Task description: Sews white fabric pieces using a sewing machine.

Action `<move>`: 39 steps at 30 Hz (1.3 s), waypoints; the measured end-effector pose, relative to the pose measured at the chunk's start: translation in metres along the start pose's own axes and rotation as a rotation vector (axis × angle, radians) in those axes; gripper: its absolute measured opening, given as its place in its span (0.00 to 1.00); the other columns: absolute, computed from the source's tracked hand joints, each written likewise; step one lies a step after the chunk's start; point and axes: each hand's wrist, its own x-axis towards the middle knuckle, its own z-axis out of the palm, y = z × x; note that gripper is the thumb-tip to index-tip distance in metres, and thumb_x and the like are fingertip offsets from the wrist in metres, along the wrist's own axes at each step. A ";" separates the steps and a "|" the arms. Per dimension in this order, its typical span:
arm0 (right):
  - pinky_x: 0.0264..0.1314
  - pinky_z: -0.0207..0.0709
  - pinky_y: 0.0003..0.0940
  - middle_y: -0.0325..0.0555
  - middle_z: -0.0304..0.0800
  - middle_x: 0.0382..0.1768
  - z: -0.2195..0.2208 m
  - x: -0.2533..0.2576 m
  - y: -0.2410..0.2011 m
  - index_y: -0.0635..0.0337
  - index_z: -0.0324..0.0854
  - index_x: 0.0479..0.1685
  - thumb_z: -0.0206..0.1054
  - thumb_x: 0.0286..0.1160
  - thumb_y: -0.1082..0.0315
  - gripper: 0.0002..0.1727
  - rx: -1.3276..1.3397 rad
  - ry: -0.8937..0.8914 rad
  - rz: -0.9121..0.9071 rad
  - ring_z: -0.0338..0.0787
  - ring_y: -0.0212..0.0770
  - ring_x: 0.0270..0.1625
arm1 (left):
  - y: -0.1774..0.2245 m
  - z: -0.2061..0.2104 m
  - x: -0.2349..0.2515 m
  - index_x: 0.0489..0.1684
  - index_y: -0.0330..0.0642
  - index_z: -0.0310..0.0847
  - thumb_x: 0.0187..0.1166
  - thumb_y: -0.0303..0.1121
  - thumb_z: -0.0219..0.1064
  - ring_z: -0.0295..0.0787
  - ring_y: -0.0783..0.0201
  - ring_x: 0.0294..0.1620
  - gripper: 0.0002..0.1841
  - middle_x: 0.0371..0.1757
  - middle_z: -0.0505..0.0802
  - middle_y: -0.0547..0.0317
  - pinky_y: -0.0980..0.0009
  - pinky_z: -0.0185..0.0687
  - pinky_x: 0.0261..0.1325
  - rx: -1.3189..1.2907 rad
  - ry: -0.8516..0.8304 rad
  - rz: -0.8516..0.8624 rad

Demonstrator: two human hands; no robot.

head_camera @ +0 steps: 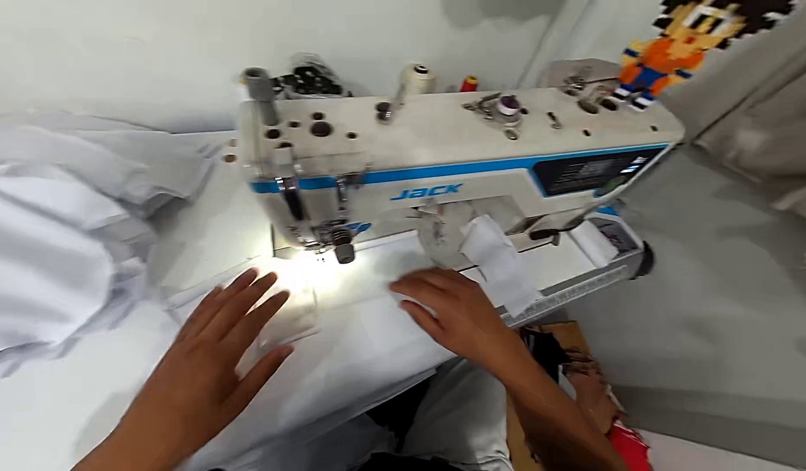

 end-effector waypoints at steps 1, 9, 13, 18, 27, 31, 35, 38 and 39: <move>0.62 0.87 0.42 0.40 0.94 0.55 -0.011 -0.022 0.011 0.51 0.91 0.57 0.67 0.80 0.63 0.13 -0.019 0.076 0.138 0.92 0.40 0.59 | 0.006 -0.003 -0.006 0.72 0.44 0.83 0.84 0.60 0.55 0.66 0.41 0.88 0.32 0.82 0.80 0.46 0.36 0.59 0.86 -0.045 0.010 -0.009; 0.50 0.80 0.62 0.55 0.90 0.41 -0.035 -0.056 0.121 0.62 0.88 0.59 0.78 0.71 0.53 0.25 -0.042 0.205 0.748 0.88 0.58 0.45 | 0.065 0.029 0.030 0.60 0.51 0.91 0.85 0.54 0.58 0.74 0.51 0.84 0.23 0.74 0.87 0.58 0.44 0.69 0.83 -0.225 0.069 0.060; 0.38 0.79 0.54 0.50 0.87 0.30 -0.037 -0.045 0.126 0.62 0.88 0.42 0.77 0.73 0.61 0.12 0.056 0.156 0.786 0.85 0.48 0.33 | 0.089 0.039 0.050 0.58 0.52 0.92 0.85 0.53 0.58 0.73 0.56 0.84 0.21 0.73 0.87 0.61 0.48 0.67 0.86 -0.242 0.096 0.075; 0.54 0.83 0.57 0.55 0.89 0.47 -0.051 -0.047 0.110 0.64 0.85 0.47 0.69 0.80 0.65 0.10 0.000 0.198 0.476 0.90 0.52 0.51 | 0.101 0.040 0.062 0.63 0.50 0.89 0.84 0.52 0.60 0.74 0.59 0.83 0.22 0.74 0.87 0.61 0.54 0.70 0.84 -0.258 0.132 0.046; 0.49 0.85 0.24 0.34 0.87 0.45 -0.007 -0.018 -0.015 0.50 0.80 0.65 0.74 0.76 0.58 0.20 0.902 0.172 0.131 0.87 0.27 0.46 | 0.121 0.048 0.061 0.42 0.46 0.88 0.73 0.34 0.76 0.89 0.75 0.32 0.06 0.33 0.93 0.68 0.79 0.87 0.35 -0.908 0.147 -0.249; 0.54 0.87 0.29 0.32 0.92 0.46 0.037 -0.037 -0.043 0.53 0.79 0.63 0.78 0.70 0.49 0.27 1.242 -0.070 0.363 0.91 0.28 0.49 | 0.122 0.056 0.031 0.42 0.44 0.79 0.75 0.24 0.71 0.91 0.67 0.35 0.07 0.35 0.91 0.56 0.68 0.92 0.43 -1.507 0.385 -0.703; 0.47 0.88 0.28 0.36 0.92 0.40 0.038 -0.034 -0.058 0.56 0.86 0.46 0.71 0.78 0.65 0.06 1.144 -0.073 0.414 0.91 0.30 0.42 | 0.119 0.048 0.012 0.59 0.49 0.75 0.69 0.17 0.70 0.95 0.65 0.42 0.22 0.44 0.95 0.54 0.67 0.93 0.49 -1.591 0.545 -0.730; 0.36 0.85 0.24 0.33 0.90 0.32 0.027 -0.023 -0.039 0.51 0.85 0.46 0.70 0.78 0.64 0.05 1.063 -0.151 0.369 0.88 0.27 0.32 | 0.097 0.038 0.001 0.70 0.52 0.73 0.67 0.18 0.71 0.92 0.70 0.41 0.30 0.43 0.93 0.60 0.73 0.91 0.47 -1.481 0.431 -0.599; 0.31 0.81 0.21 0.32 0.88 0.29 0.024 -0.017 -0.032 0.50 0.86 0.45 0.72 0.76 0.64 0.04 1.046 -0.156 0.370 0.85 0.25 0.28 | 0.091 0.037 -0.003 0.71 0.53 0.73 0.66 0.19 0.70 0.91 0.71 0.39 0.31 0.42 0.92 0.61 0.74 0.89 0.45 -1.422 0.356 -0.566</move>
